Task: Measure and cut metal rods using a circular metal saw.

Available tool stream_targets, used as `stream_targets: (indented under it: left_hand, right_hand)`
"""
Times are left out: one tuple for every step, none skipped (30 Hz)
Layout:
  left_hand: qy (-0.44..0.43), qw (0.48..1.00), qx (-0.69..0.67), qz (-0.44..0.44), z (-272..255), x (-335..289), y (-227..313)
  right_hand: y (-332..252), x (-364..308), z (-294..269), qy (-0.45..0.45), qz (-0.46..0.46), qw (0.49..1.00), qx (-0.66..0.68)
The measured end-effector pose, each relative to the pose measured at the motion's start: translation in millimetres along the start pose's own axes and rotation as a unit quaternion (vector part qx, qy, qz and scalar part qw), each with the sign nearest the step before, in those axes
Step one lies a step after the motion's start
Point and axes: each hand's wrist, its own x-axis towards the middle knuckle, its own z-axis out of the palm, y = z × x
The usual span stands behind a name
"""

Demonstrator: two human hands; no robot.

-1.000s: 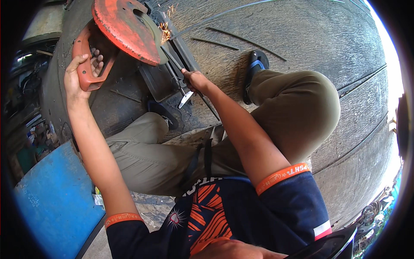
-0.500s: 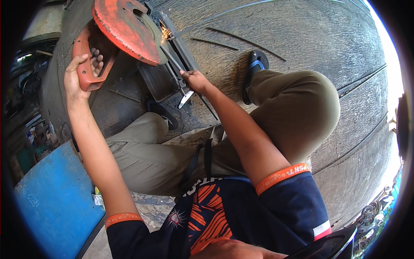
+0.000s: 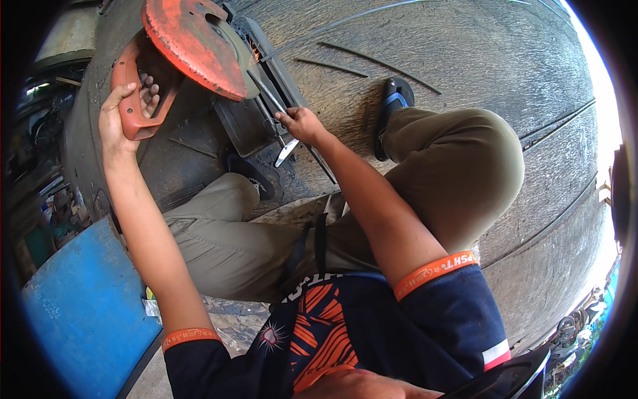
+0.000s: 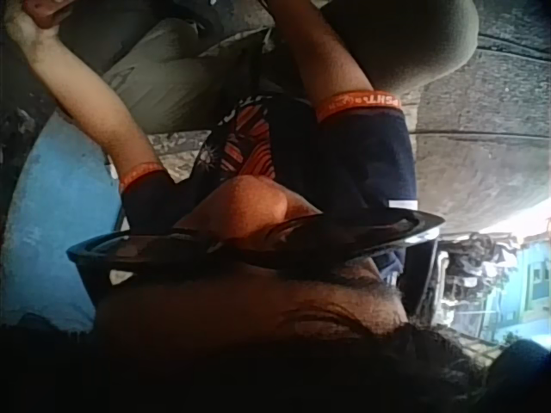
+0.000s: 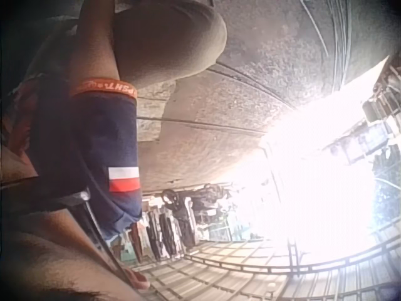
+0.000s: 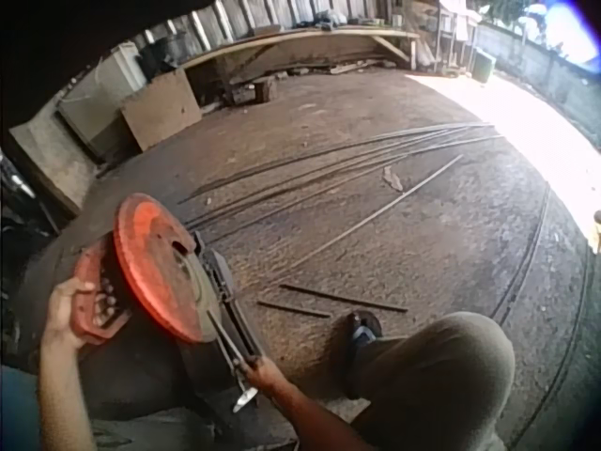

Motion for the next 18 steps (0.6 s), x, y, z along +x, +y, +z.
stream_targets:
  left_hand:
    - [0.003,1.0,0.003,0.002,-0.1,-0.3,-0.2]
    - [0.004,1.0,0.003,0.002,-0.3,-0.3,-0.5]
    - [0.007,1.0,0.001,0.002,-0.5,-0.3,-0.9]
    - [0.012,1.0,0.0,0.002,-0.6,-0.9,-0.5]
    - [0.013,1.0,0.0,0.003,-0.7,-1.6,0.0]
    - [0.015,1.0,0.0,0.003,-1.1,-2.4,0.8]
    - [0.015,1.0,-0.001,0.003,0.1,-1.9,0.6]
    - [0.015,1.0,-0.001,0.003,0.9,-1.8,0.4]
    - [0.013,1.0,0.0,0.002,1.5,-1.9,0.4]
    - [0.012,1.0,0.001,0.001,2.0,-2.0,0.5]
    - [0.012,1.0,0.001,0.001,2.5,-2.2,0.5]
    - [0.012,1.0,0.0,0.002,3.3,-2.5,0.2]
    - [0.014,1.0,0.0,0.002,4.2,-3.6,-0.1]
    - [0.015,1.0,0.0,0.002,5.7,-4.2,-0.3]
    - [0.025,1.0,0.004,0.002,7.8,-4.3,-0.4]
    - [0.034,0.999,0.008,0.003,9.5,-4.2,0.2]
    - [0.034,0.999,0.008,0.003,6.1,-2.1,1.2]
    - [0.029,0.999,0.028,0.004,-0.1,1.1,2.7]
  right_hand:
    - [-2.5,-1.6,-0.7,0.0,0.0,1.0,0.0]
    - [-4.8,-3.9,-1.2,0.006,-0.002,1.0,-0.008]
    - [-7.3,-5.4,-1.9,0.013,-0.003,1.0,-0.015]
    - [-8.6,-5.7,-2.5,0.013,-0.004,1.0,-0.015]
    - [-10.0,-6.0,-2.8,0.009,0.002,1.0,-0.024]
    - [-11.7,-6.3,-2.5,0.005,0.008,0.999,-0.032]
    - [-9.9,-5.9,-2.2,0.006,0.008,0.999,-0.033]
    - [-8.5,-5.4,-0.8,0.016,0.011,0.999,-0.027]
    - [-7.4,-4.8,0.9,0.027,0.013,0.999,-0.022]
    - [-5.8,-3.6,3.2,0.027,0.013,0.999,-0.022]
    - [-4.4,-1.9,5.5,0.056,0.045,0.997,0.011]
    - [-2.8,0.0,6.9,0.085,0.077,0.992,0.044]
    - [-0.7,1.7,5.6,0.084,0.076,0.993,0.044]
    - [2.3,3.7,1.6,0.077,0.086,0.991,0.073]
    - [4.2,6.7,-0.6,0.07,0.096,0.988,0.101]
    - [5.5,9.0,0.2,0.083,0.078,0.987,0.117]
    - [7.6,10.0,0.7,0.082,0.078,0.987,0.117]
    - [9.8,10.8,0.6,0.07,0.087,0.983,0.149]
